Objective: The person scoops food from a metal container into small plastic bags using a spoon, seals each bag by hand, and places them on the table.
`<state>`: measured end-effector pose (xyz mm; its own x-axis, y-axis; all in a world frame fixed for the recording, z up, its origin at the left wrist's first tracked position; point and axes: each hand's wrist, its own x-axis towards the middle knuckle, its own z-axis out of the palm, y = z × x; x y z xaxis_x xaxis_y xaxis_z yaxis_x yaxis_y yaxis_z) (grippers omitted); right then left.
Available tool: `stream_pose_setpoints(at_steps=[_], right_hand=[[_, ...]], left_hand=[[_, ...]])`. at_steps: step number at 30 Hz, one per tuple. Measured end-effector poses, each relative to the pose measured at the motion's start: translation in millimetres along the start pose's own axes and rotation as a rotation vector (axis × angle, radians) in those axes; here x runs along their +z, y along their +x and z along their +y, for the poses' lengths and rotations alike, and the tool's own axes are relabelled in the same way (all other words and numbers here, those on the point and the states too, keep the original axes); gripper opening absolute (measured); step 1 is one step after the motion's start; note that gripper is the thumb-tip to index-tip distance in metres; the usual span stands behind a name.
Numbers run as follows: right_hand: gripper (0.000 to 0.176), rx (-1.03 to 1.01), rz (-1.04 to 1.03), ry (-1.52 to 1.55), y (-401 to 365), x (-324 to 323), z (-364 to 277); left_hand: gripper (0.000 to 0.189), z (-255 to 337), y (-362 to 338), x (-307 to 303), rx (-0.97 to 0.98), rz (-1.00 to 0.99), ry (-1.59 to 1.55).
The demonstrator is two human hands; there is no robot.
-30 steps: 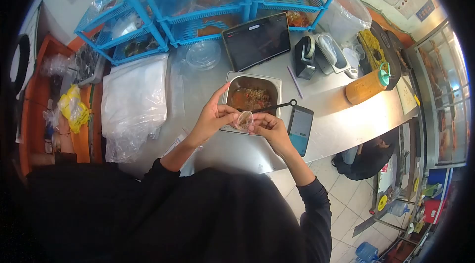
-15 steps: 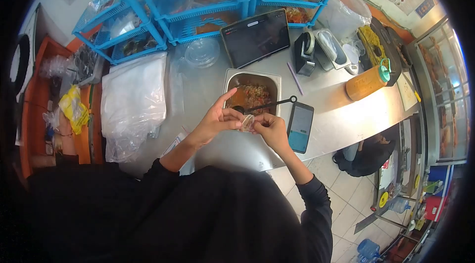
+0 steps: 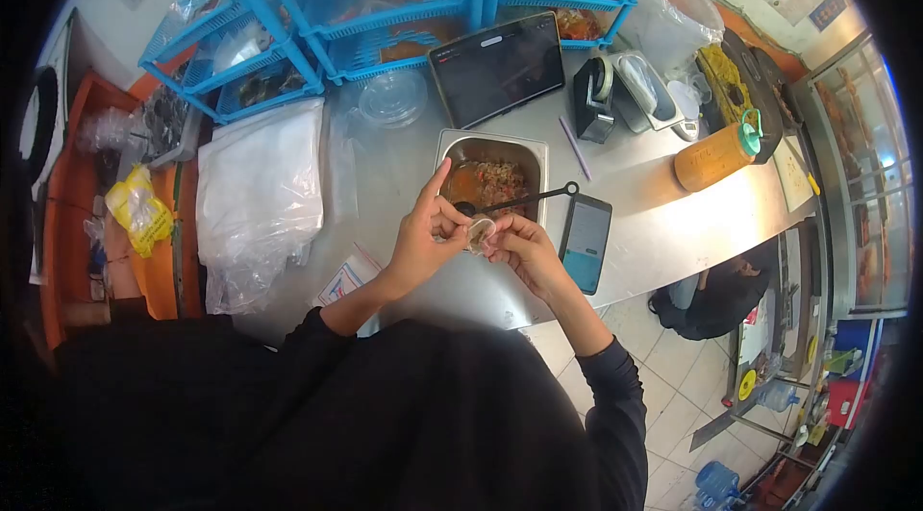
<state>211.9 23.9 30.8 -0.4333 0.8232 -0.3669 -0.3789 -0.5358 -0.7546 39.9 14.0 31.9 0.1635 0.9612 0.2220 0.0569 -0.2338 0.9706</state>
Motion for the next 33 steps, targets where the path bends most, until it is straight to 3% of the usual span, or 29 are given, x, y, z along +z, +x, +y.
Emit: stream_pose_setpoints(at_steps=[1,2,3,4,6,8,9,10,11,12,13,14,15,17,18,19,21,24,26,27,30,33], right_hand=[[0.005,0.0,0.0,0.001,0,-1,3],[0.003,-0.206,0.106,-0.381,1,-4,8],[0.001,-0.411,0.213,-0.764,0,-2,9],[0.001,-0.41,0.213,-0.763,-1,2,8],[0.006,-0.889,0.348,-1.346,-5,15,-1],[0.006,-0.959,0.355,-1.344,-6,22,-7],[0.006,-1.029,0.356,-1.342,-6,24,-10],[0.006,-1.03,0.352,-1.342,-7,25,-12],[0.005,-0.912,0.378,-1.104,-8,25,-15],[0.005,-0.79,0.398,-0.867,-10,25,-18],[0.005,-0.793,0.395,-0.867,-11,25,-23],[0.005,-0.655,0.316,-0.763,-14,25,-29],[0.006,-0.515,0.238,-0.658,-17,25,-33],[0.007,-0.497,0.217,-0.685,-18,31,-32],[0.007,-0.536,0.242,-0.847,-18,31,-33],[0.008,-0.575,0.27,-1.011,-18,30,-34],[0.008,-0.575,0.295,-1.007,-21,27,-36],[0.009,-0.69,0.341,-1.182,-35,42,-48],[0.014,-1.046,0.243,-1.497,-36,50,-64],[0.014,-1.048,0.244,-1.498,-33,53,-64],[0.021,-1.14,-0.018,-1.696,-24,51,-55],[0.013,-1.184,-0.026,-1.64,-18,43,-45]], left_hand=[[0.08,0,0,1,0.079,0.027,0.131],[0.08,-1,0,3,0.079,0.027,0.131],[0.078,-5,0,7,0.245,0.082,0.339],[0.077,-9,0,9,0.412,0.137,0.548],[0.074,-15,4,11,0.497,0.215,0.612],[0.071,-17,4,13,0.579,0.294,0.674],[0.066,-15,3,14,0.594,0.319,0.532],[0.061,-11,2,14,0.607,0.346,0.391],[0.061,-7,4,12,0.608,0.349,0.394],[0.064,-1,9,9,0.593,0.258,0.095],[0.067,2,12,6,0.57,0.162,-0.205],[0.074,1,11,2,0.458,0.017,-0.149],[0.074,0,11,4,0.46,0.018,-0.15],[0.073,-4,11,8,0.007,-0.368,-0.345],[0.054,-10,13,6,-0.017,-0.385,-0.255],[0.054,-14,12,3,-0.01,-0.387,-0.255],[0.033,-14,8,-3,-0.194,-0.402,-0.179],[0.026,2,9,-11,-0.132,-0.395,0.034],[0.023,5,7,-7,-0.111,-0.34,0.037],[0.019,6,5,-4,-0.093,-0.29,0.038],[0.022,18,2,0,-0.096,-0.304,0.026],[0.025,10,0,3,0.04,-0.176,0.184]])
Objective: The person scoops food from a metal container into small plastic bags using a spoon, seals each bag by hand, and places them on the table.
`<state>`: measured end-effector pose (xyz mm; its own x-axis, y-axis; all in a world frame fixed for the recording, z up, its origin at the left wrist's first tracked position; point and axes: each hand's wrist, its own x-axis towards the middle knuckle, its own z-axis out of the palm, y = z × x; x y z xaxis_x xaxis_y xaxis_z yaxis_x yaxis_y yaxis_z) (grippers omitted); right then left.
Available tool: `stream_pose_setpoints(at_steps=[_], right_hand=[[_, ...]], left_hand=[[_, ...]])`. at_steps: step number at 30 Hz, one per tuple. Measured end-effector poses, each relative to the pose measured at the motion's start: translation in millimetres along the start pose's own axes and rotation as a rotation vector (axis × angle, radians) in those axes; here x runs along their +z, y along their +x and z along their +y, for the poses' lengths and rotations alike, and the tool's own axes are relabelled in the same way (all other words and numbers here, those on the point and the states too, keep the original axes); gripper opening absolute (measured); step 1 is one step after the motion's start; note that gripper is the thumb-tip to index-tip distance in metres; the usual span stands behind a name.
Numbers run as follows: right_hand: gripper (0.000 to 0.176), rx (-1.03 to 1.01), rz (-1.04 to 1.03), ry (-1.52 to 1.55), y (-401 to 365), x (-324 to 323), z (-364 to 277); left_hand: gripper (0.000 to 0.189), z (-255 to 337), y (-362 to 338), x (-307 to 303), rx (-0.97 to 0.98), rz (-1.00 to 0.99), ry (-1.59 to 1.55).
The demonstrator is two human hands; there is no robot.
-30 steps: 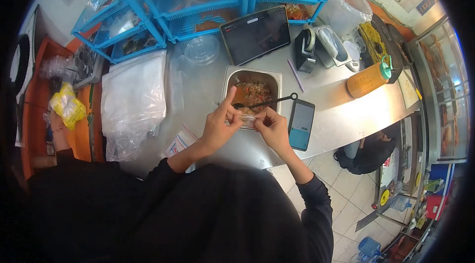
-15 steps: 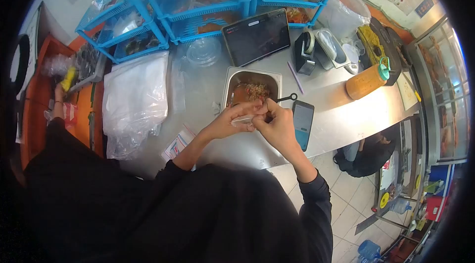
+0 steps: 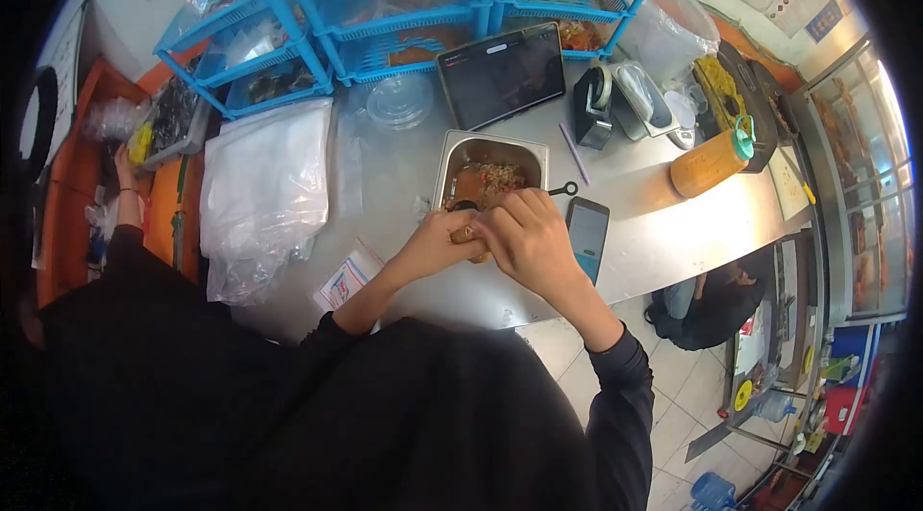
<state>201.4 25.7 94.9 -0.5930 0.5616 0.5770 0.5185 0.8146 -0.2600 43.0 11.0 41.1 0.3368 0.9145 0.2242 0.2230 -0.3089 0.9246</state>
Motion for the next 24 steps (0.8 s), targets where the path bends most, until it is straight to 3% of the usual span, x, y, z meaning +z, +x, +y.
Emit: stream_pose_setpoints(at_steps=[4,6,10,13,19,21,24], right_hand=[[0.009,0.094,0.113,0.089,-7,8,0],[0.009,0.167,0.233,0.04,-8,14,-2],[0.012,0.142,0.249,-0.112,-15,27,1],[0.014,0.201,0.208,-0.126,-16,28,10],[0.016,0.342,-0.042,0.18,-5,12,8],[0.022,0.473,0.007,0.379,1,8,5],[0.029,0.425,0.032,0.291,4,10,-1]], left_hand=[[0.026,1,-5,-1,-0.102,-0.027,-0.122],[0.034,2,-6,-4,-0.271,-0.144,-0.042],[0.025,1,-10,9,-0.173,0.03,-0.169],[0.026,-1,-10,7,-0.209,-0.014,-0.156],[0.031,-17,-9,-10,-0.221,-0.223,-0.151],[0.031,-23,-10,-6,-0.243,-0.06,-0.411],[0.03,-21,-9,-4,-0.233,0.042,-0.372]])
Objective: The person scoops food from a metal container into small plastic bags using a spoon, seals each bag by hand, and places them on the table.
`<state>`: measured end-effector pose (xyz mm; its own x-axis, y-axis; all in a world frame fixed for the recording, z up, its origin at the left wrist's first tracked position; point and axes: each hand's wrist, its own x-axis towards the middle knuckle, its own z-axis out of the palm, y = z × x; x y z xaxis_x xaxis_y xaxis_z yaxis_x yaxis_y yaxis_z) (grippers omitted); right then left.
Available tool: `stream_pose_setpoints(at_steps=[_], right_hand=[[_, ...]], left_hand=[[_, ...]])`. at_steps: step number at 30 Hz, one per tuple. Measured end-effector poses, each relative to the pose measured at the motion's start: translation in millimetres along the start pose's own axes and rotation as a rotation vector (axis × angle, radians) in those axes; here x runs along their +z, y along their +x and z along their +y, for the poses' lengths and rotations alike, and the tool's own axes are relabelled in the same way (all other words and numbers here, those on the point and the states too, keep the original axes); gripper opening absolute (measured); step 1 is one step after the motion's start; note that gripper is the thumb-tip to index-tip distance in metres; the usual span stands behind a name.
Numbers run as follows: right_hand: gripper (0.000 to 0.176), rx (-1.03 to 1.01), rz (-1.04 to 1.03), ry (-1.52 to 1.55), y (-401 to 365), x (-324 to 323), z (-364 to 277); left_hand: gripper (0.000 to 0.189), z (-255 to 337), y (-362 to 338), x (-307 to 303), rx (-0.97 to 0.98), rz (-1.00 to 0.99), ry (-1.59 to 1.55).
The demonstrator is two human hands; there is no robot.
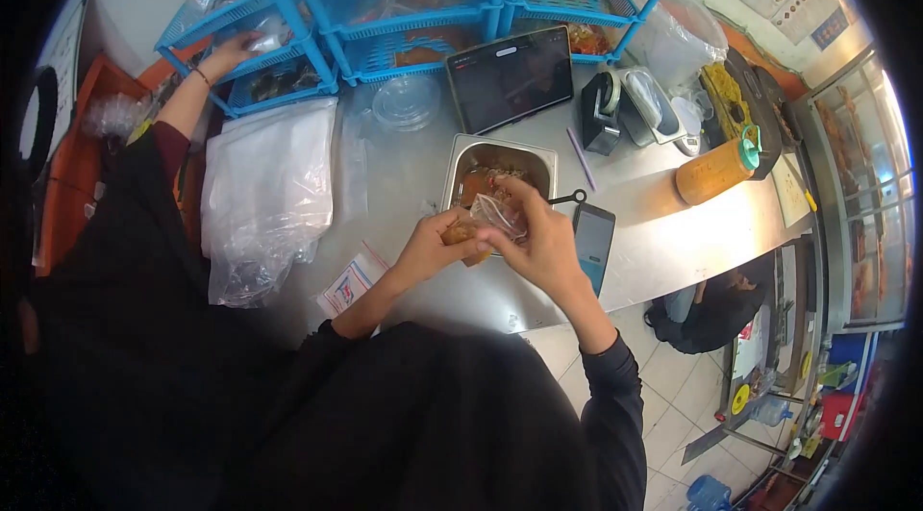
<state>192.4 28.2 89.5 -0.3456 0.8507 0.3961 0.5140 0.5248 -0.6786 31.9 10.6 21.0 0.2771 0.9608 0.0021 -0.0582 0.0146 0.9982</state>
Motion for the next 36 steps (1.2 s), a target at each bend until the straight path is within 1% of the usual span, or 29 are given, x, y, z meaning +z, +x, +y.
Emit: stream_pose_setpoints(at_steps=[1,3,4,6,7,8,9,10,12,13,14,16,17,18,20,22,23,24,26,28,29,31,36], right_hand=[[0.031,-0.118,0.072,-0.035,0,7,-1],[0.031,-0.123,0.069,-0.085,-5,12,12],[0.031,-0.13,0.066,-0.132,-5,14,15],[0.029,-0.129,0.085,-0.092,-6,13,14],[0.026,-0.027,0.072,-0.028,-7,14,13],[0.024,0.069,0.056,0.039,-6,15,12],[0.021,0.094,0.067,0.073,-4,17,9],[0.021,0.073,0.054,0.089,-4,21,11],[0.021,0.132,0.041,0.209,-7,28,18],[0.028,0.135,-0.062,0.134,-9,25,16],[0.028,0.118,-0.074,0.144,-10,24,15],[0.034,0.017,-0.084,0.218,-10,21,14],[0.041,0.077,-0.126,0.278,-11,18,10],[0.041,0.066,-0.137,0.285,-14,19,13],[0.046,0.171,-0.117,0.307,-19,21,22],[0.046,0.154,-0.134,0.294,-19,23,26],[0.043,0.172,-0.074,0.482,-19,25,26],[0.041,0.19,-0.011,0.669,-18,25,26],[0.041,0.232,-0.033,0.675,-18,21,24],[0.049,0.273,-0.108,0.658,-18,18,22],[0.049,0.275,-0.105,0.657,-19,16,22],[0.055,0.264,-0.177,0.656,-20,13,24],[0.059,0.244,-0.195,0.71,-22,10,28]], left_hand=[[0.03,3,-1,1,0.0,0.0,-0.003],[0.026,11,-4,4,0.038,-0.035,0.193],[0.026,9,-4,2,0.038,-0.032,0.192],[0.027,1,-4,-2,-0.101,-0.114,0.004],[0.027,-3,-5,-4,-0.1,-0.103,0.008],[0.028,-7,-6,-5,-0.004,-0.114,0.048],[0.028,-11,-6,-8,0.094,-0.12,0.093],[0.028,-13,-4,-8,0.097,-0.093,0.104],[0.021,-15,1,-3,0.136,-0.043,-0.25],[0.015,-4,1,-2,0.2,0.036,-0.197],[0.015,-3,1,-4,0.207,0.057,-0.189],[0.014,-2,0,-6,0.117,0.137,-0.252],[0.014,-5,-1,-8,0.138,0.173,-0.2],[0.014,-6,-3,-8,0.142,0.19,-0.196],[0.012,-8,-6,-4,0.261,0.257,-0.143],[0.011,-8,-9,-1,0.29,0.279,-0.153],[0.01,-7,-9,1,0.318,0.288,-0.165],[0.01,-6,-9,0,0.32,0.29,-0.166],[0.01,-3,-12,-3,0.323,0.28,-0.11],[0.01,-5,-13,-6,0.296,0.268,-0.157],[0.01,-5,-14,-8,0.268,0.258,-0.202],[0.009,-3,-16,-12,0.258,0.239,-0.187],[0.006,7,-20,-19,0.215,0.161,-0.179]])
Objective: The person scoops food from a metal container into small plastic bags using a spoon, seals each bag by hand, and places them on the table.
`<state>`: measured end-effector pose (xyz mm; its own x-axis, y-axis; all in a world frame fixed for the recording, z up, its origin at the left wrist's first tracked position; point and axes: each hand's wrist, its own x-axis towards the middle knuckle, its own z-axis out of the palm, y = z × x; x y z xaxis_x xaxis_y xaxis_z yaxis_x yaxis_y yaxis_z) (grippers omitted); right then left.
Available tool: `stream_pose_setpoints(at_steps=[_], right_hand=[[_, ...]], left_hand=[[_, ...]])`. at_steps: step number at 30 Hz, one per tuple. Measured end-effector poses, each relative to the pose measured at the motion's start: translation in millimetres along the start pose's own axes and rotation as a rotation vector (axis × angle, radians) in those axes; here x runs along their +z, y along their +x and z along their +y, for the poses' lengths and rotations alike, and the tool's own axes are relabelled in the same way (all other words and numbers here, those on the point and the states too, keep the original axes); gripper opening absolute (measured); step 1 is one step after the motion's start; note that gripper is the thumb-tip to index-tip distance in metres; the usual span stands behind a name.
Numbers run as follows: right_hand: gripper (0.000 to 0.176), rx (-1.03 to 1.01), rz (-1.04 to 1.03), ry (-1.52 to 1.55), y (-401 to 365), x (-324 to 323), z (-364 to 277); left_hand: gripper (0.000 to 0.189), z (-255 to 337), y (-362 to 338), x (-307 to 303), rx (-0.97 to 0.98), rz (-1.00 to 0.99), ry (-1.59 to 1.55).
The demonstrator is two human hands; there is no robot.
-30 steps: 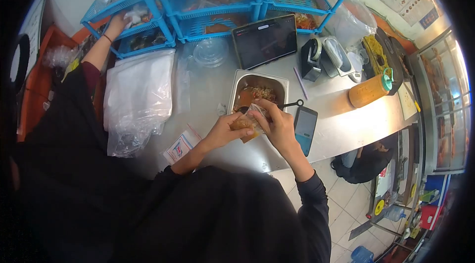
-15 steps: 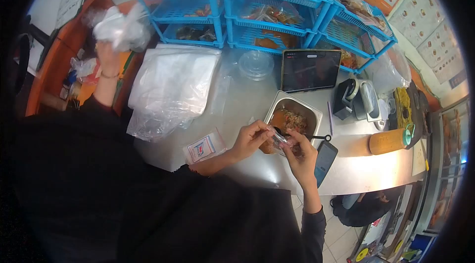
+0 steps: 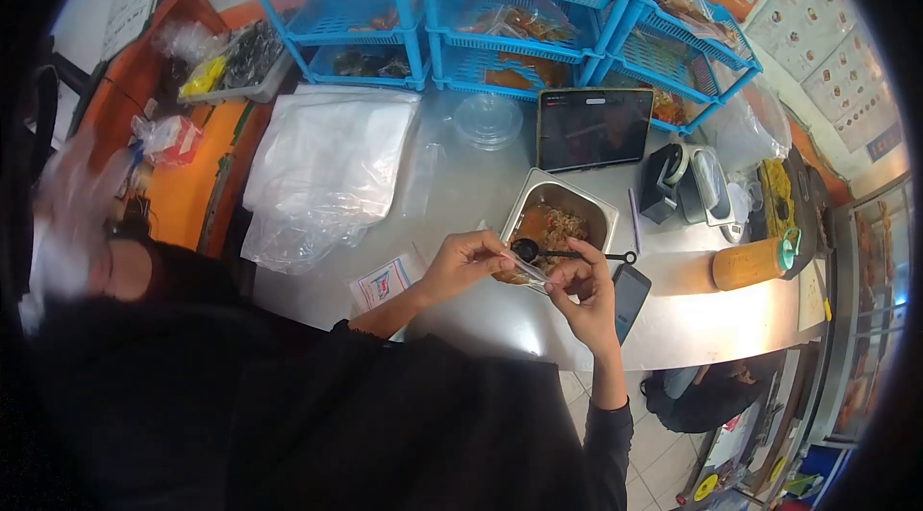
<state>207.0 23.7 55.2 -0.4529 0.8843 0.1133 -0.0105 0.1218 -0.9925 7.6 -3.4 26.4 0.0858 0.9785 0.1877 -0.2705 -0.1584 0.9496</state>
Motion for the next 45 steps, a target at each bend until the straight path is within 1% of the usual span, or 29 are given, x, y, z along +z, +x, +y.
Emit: stream_pose_setpoints(at_steps=[2,3,5,9,11,12,14,18,20,24,26,27,28,29,30,31,32,33,34,35,36,38,39,41,42,44,45], right_hand=[[0.06,0.0,-0.006,0.011,-1,-2,-1],[0.062,-0.01,-0.026,0.01,-1,-3,-2],[0.064,-0.018,-0.039,0.009,-1,-2,-5],[0.069,-0.01,-0.111,0.084,1,11,-10],[0.07,0.018,-0.157,0.119,1,12,-6],[0.07,0.018,-0.151,0.117,0,13,-5],[0.071,-0.006,-0.17,0.166,0,14,-5],[0.073,-0.012,-0.154,0.163,1,22,-9],[0.075,-0.017,-0.175,0.125,2,22,-9],[0.075,-0.026,-0.127,0.163,2,27,-5],[0.075,-0.098,-0.178,0.126,4,31,-1],[0.075,-0.064,-0.182,0.144,4,31,-3],[0.075,-0.063,-0.153,0.138,5,32,-3],[0.075,-0.058,-0.173,0.147,5,33,-4],[0.075,-0.051,-0.189,0.155,5,34,-5],[0.074,-0.065,-0.205,0.138,6,35,-6],[0.074,-0.047,-0.202,0.146,5,37,-7],[0.074,-0.032,-0.205,0.153,4,37,-7],[0.074,-0.019,-0.21,0.163,3,37,-6],[0.073,-0.018,-0.198,0.15,3,37,-8],[0.073,-0.024,-0.166,0.146,1,36,-7],[0.07,-0.078,-0.144,0.112,0,32,-4],[0.067,-0.082,-0.123,0.106,-2,30,-5],[0.067,-0.082,-0.104,0.087,-3,28,-4],[0.067,-0.082,-0.112,0.069,-3,27,-4],[0.065,-0.082,-0.094,0.056,-4,25,-5],[0.065,-0.086,-0.078,0.061,-4,25,-5]], left_hand=[[0.005,11,-1,-5,-0.031,-0.091,0.112],[0.005,15,-2,-6,-0.032,-0.098,0.111],[0.005,20,-4,-7,0.008,-0.145,0.149],[0.002,17,-3,-6,0.064,-0.137,0.161],[0.005,14,-2,-6,0.145,-0.153,0.181],[0.005,14,-1,-7,0.145,-0.159,0.178],[0.009,14,-1,-7,0.245,-0.173,0.242],[0.01,10,-1,-4,0.272,-0.206,0.28],[0.01,5,-1,-2,0.212,-0.154,0.204],[0.01,8,-2,1,0.167,-0.174,0.181],[0.01,8,-1,3,0.288,-0.199,0.331],[0.01,7,-2,4,0.285,-0.221,0.321],[0.01,6,-2,2,0.274,-0.199,0.312],[0.01,5,-3,2,0.261,-0.182,0.301],[0.01,3,-4,0,0.257,-0.218,0.283],[0.011,-1,-5,-2,0.261,-0.195,0.31],[0.012,-3,-6,-4,0.268,-0.174,0.337],[0.012,-4,-6,-5,0.268,-0.214,0.319],[0.011,-5,-7,-6,0.279,-0.195,0.323],[0.011,-5,-7,-8,0.289,-0.171,0.33],[0.011,-6,-7,-12,0.291,-0.203,0.323],[0.01,-9,-7,-19,0.239,-0.075,0.157],[0.01,-11,-6,-23,0.235,-0.101,0.151],[0.009,-12,-6,-27,0.247,-0.054,0.099],[0.009,-12,-8,-26,0.245,-0.068,0.097],[0.008,-11,-9,-24,0.242,-0.017,0.081],[0.008,-12,-9,-26,0.245,-0.022,0.083]])
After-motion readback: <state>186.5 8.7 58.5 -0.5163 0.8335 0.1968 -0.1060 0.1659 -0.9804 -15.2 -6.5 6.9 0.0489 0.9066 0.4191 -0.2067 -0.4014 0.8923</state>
